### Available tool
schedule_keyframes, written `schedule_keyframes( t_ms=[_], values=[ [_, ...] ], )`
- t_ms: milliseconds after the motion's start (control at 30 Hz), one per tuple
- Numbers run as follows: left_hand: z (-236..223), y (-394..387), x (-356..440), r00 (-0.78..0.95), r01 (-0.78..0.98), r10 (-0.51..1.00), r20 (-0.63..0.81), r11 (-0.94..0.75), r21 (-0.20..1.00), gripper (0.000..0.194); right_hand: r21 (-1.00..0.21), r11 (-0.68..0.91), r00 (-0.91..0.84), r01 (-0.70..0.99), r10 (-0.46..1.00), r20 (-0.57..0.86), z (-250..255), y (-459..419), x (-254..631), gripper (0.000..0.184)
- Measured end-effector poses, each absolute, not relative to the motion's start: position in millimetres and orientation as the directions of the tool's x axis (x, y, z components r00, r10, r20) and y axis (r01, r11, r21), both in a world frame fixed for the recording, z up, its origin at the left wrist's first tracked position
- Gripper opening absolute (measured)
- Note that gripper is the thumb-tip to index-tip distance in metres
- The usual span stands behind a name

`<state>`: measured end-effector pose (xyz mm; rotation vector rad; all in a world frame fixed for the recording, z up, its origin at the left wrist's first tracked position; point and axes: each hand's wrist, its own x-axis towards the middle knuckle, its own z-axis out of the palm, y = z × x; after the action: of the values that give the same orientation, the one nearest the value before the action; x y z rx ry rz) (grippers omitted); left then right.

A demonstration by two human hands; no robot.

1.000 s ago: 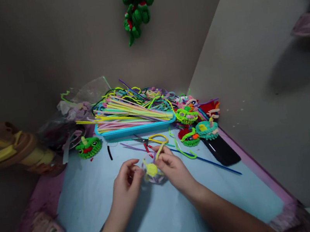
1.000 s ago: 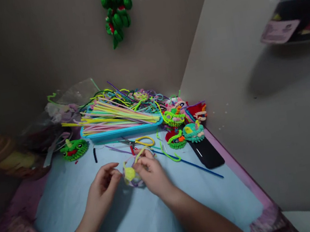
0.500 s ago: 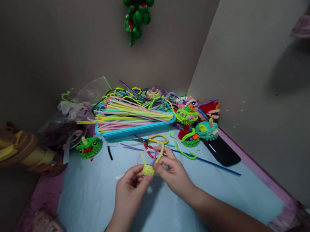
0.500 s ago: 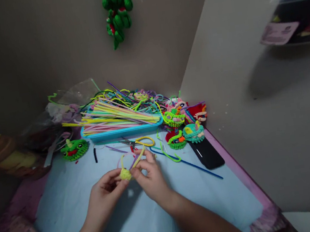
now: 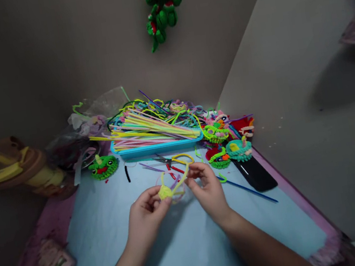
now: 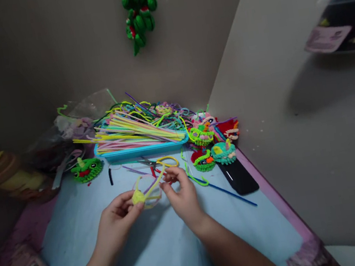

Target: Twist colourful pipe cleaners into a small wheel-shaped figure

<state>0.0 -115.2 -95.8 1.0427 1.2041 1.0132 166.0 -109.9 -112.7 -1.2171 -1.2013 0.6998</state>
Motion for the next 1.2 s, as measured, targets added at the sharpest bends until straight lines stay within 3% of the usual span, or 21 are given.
schedule_keyframes(
  t_ms=[67, 200, 267, 400, 567, 867, 1067, 1200],
  values=[
    [-95.0, -115.0, -0.3, 0.122, -0.086, 0.962, -0.244, 0.255, 0.963, 0.042, -0.936, 0.255, 0.293, 0.243, 0.9, 0.322, -113.2, -107.9, 170.3, 0.028],
    [-94.0, -114.5, -0.8, 0.175, -0.119, 0.951, -0.253, 0.276, 0.954, 0.04, -0.863, 0.28, 0.27, 0.42, 0.869, 0.414, -109.3, -106.7, 176.1, 0.009],
    [-94.7, -113.2, -1.4, 0.164, -0.124, 0.954, -0.253, 0.274, 0.954, 0.042, -0.836, 0.302, 0.263, 0.458, 0.852, 0.452, -106.6, -107.6, 177.1, 0.009],
    [-99.1, -110.4, -3.7, 0.081, -0.045, 0.97, -0.229, 0.233, 0.971, 0.043, -0.811, 0.368, 0.223, 0.454, 0.835, 0.504, -104.0, -111.5, 177.4, 0.014],
    [-103.5, -110.1, -6.6, 0.011, 0.097, 0.988, -0.157, 0.155, 0.983, 0.042, -0.742, 0.551, -0.03, 0.381, 0.81, 0.586, -104.5, -118.3, 178.4, 0.021],
    [-97.4, -111.2, -7.7, -0.069, 0.23, 0.995, -0.068, 0.082, 0.97, 0.037, -0.746, 0.569, -0.093, 0.346, 0.812, 0.576, -105.9, -123.0, 179.3, 0.016],
    [-96.1, -111.6, -8.4, -0.001, 0.28, 1.0, -0.031, 0.03, 0.96, 0.032, -0.848, 0.45, -0.007, 0.28, 0.884, 0.467, -104.7, -119.7, 176.9, 0.015],
    [-95.4, -114.9, -8.2, 0.105, 0.316, 0.994, 0.028, -0.06, 0.947, 0.026, -0.987, 0.16, 0.155, 0.005, 0.975, 0.159, -117.8, -113.0, 177.0, 0.024]
  ],
)
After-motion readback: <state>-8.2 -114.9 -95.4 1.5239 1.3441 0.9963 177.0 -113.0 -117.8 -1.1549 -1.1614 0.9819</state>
